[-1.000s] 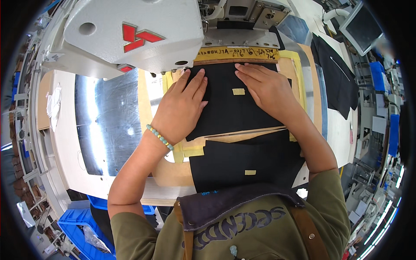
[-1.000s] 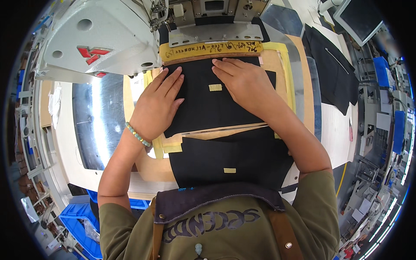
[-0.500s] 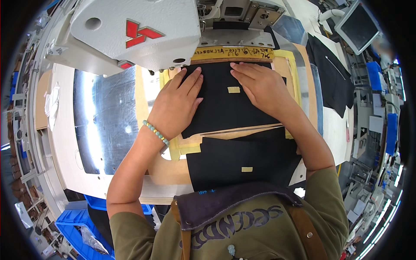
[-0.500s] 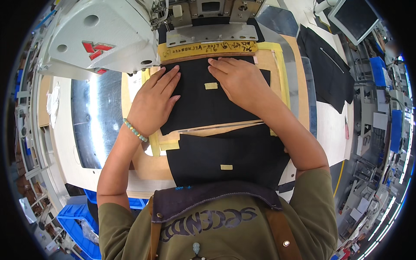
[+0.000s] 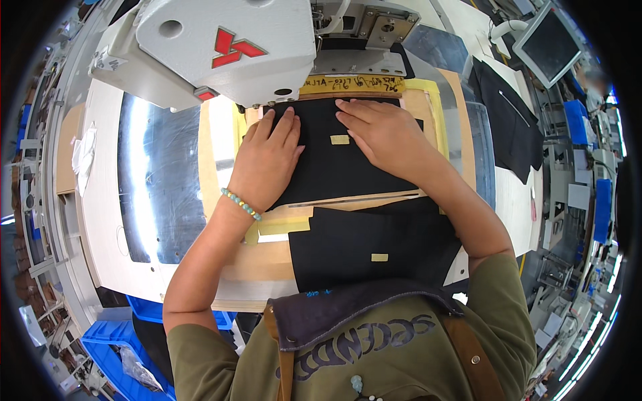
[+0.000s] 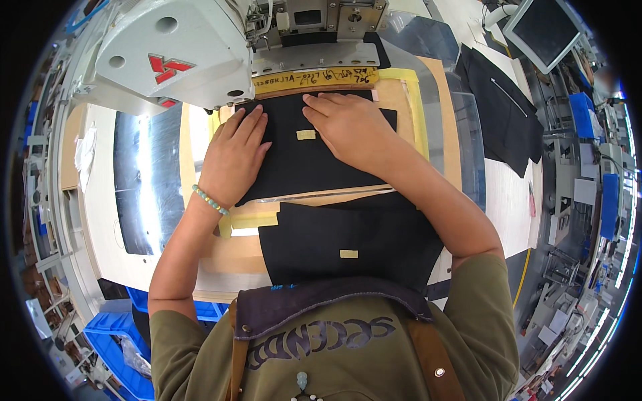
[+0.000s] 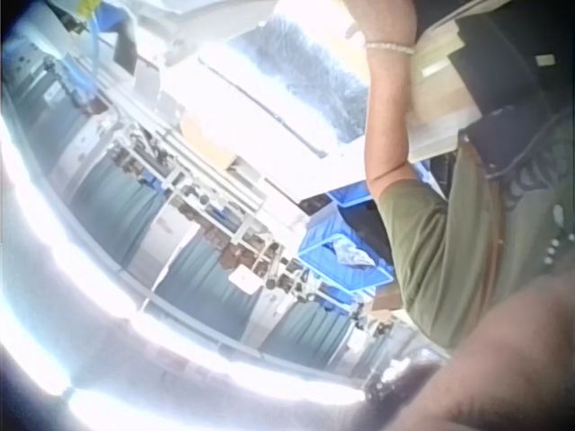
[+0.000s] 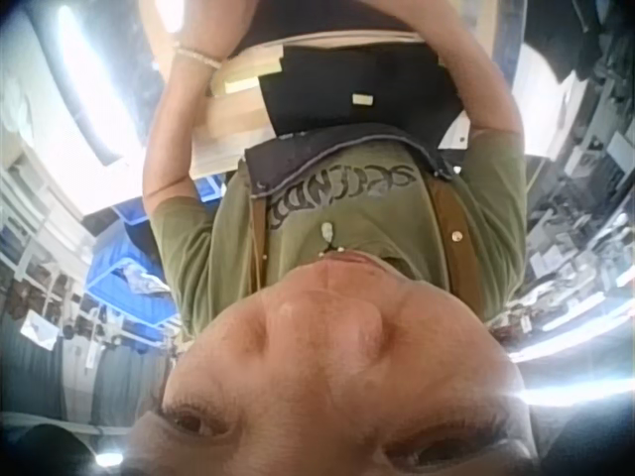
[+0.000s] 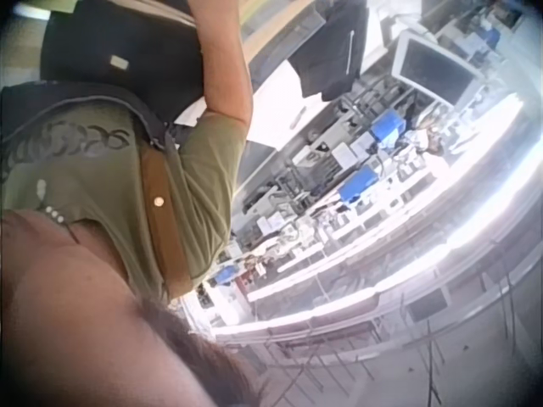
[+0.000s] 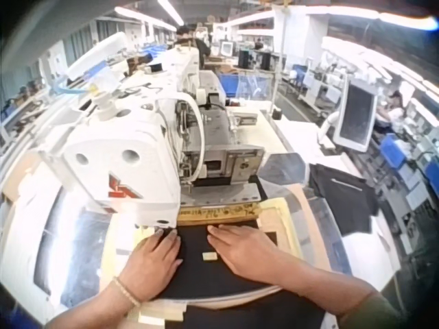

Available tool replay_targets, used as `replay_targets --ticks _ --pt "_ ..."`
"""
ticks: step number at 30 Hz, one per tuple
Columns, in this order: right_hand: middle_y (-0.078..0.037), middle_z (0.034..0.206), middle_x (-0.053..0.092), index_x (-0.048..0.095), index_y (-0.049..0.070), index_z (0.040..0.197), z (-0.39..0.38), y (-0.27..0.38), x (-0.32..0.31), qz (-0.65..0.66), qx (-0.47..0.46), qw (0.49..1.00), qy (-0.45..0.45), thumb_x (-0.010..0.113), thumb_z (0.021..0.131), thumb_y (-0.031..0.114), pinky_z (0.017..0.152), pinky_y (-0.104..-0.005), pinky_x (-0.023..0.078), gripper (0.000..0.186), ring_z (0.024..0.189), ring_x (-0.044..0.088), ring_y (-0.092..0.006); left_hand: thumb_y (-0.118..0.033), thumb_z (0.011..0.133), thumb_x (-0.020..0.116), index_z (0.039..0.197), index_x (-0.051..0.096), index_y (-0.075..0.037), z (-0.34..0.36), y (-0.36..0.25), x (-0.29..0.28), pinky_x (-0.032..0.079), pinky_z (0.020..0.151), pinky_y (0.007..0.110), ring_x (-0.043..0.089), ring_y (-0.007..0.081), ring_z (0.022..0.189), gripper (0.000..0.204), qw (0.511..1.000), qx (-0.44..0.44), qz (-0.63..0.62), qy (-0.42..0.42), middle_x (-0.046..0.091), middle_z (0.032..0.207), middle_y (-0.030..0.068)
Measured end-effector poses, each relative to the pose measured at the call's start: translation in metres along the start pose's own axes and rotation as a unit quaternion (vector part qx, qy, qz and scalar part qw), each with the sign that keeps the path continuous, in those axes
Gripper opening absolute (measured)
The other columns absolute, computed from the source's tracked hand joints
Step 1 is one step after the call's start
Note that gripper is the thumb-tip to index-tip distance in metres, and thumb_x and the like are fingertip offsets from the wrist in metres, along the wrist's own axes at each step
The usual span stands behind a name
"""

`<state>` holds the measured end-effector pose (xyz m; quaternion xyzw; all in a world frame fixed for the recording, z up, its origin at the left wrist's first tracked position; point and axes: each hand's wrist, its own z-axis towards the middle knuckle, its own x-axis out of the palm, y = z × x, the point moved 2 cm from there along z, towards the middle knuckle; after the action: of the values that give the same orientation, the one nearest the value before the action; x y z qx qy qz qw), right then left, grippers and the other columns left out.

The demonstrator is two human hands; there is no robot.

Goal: The person places fabric panels onto a template and sews them together using an industrial sewing machine.

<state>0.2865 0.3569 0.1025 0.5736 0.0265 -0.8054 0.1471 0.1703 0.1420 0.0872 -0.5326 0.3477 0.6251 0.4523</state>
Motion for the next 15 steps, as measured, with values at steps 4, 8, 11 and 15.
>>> replay_targets --ticks 4,8,11,15 --pt "-0.016 0.135 0.072 0.072 -0.003 0.122 0.001 0.000 0.002 -0.011 -0.013 1.000 0.003 0.068 0.089 0.006 0.101 -0.0411 0.057 0.035 0.120 0.070 -0.0301 -0.016 0.096 0.072 0.143 0.061 0.002 0.010 -0.014 0.000 0.046 0.118 0.044 0.054 0.0367 0.141 0.051 0.998 0.034 -0.033 -0.029 0.058 0.153 0.0154" --pt "-0.017 0.135 0.072 0.072 -0.003 0.123 0.002 0.001 0.002 0.005 -0.009 1.000 0.008 0.067 0.088 0.006 0.101 -0.0416 0.057 0.037 0.120 0.069 -0.0309 -0.014 0.095 0.072 0.142 0.061 0.003 0.019 -0.024 0.001 0.045 0.119 0.045 0.053 0.0372 0.142 0.051 0.997 0.050 -0.052 -0.026 0.058 0.153 0.0175" --pt "-0.018 0.135 0.071 0.071 -0.004 0.124 0.002 0.000 0.005 -0.018 -0.015 1.000 0.001 0.068 0.088 0.007 0.101 -0.0422 0.057 0.038 0.120 0.069 -0.0316 -0.013 0.095 0.072 0.142 0.061 0.004 0.023 -0.029 0.001 0.045 0.120 0.045 0.054 0.0375 0.141 0.051 0.996 0.054 -0.062 -0.031 0.058 0.152 0.0190" --pt "-0.020 0.133 0.071 0.071 -0.005 0.122 0.003 0.001 0.003 -0.008 -0.020 1.000 -0.008 0.068 0.087 0.007 0.101 -0.0422 0.057 0.037 0.121 0.069 -0.0321 -0.012 0.094 0.072 0.141 0.061 0.005 0.026 -0.030 0.002 0.045 0.120 0.045 0.054 0.0377 0.141 0.051 0.995 0.056 -0.075 -0.029 0.059 0.151 0.0197"
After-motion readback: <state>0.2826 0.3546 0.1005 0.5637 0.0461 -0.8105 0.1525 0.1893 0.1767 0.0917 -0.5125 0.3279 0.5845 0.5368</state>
